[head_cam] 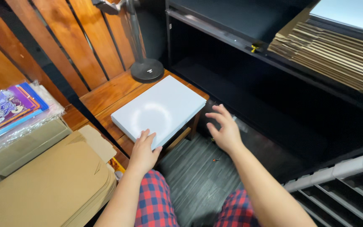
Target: The person repeatedly picks up a single white sheet of paper from a stack on a wooden chair and places it on top of a stack of brown cardboard sheets on a black shelf. This action is repeated continuously throughout the video.
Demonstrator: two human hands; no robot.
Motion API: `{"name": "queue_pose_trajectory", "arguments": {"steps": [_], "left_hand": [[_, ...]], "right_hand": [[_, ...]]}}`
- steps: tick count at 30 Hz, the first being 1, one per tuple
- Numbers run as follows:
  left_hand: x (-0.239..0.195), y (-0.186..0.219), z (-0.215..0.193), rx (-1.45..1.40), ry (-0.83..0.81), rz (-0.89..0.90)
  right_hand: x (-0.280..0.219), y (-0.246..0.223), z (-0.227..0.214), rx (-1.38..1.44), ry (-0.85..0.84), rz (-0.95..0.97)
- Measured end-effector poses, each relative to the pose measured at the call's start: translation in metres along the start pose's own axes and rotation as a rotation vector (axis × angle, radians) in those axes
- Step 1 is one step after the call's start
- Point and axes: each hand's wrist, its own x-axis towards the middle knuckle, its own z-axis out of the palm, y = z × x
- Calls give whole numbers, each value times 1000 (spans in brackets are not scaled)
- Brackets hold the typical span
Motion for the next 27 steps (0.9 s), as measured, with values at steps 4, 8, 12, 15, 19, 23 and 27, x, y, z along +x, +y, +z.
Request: {"name": "queue_pose_trajectory", "arguments": {"steps": [4,8,12,15,19,23,27], "left_hand": [[0,4,1,16,-6,-1],[-1,12,-2,88,-59,-25],[0,13,-3,110,-63,-21],[0,10,-2,111,-61,-2],[5,-4,12,127,16,31],[7,-10,14,127,81,59],[14,-18,16,112,120,68]], "right_hand": [[-13,-11,49,23,-87,58],[-28,-30,92,13,-246,59],[-32,-63,106,13,-390,82],[-27,-65,116,-18,-401,19],[-26,-48,136,-71,-388,-79],[-23,-45,137,-132,-411,-103],[-28,-52,138,-156,-429,-10]]}}
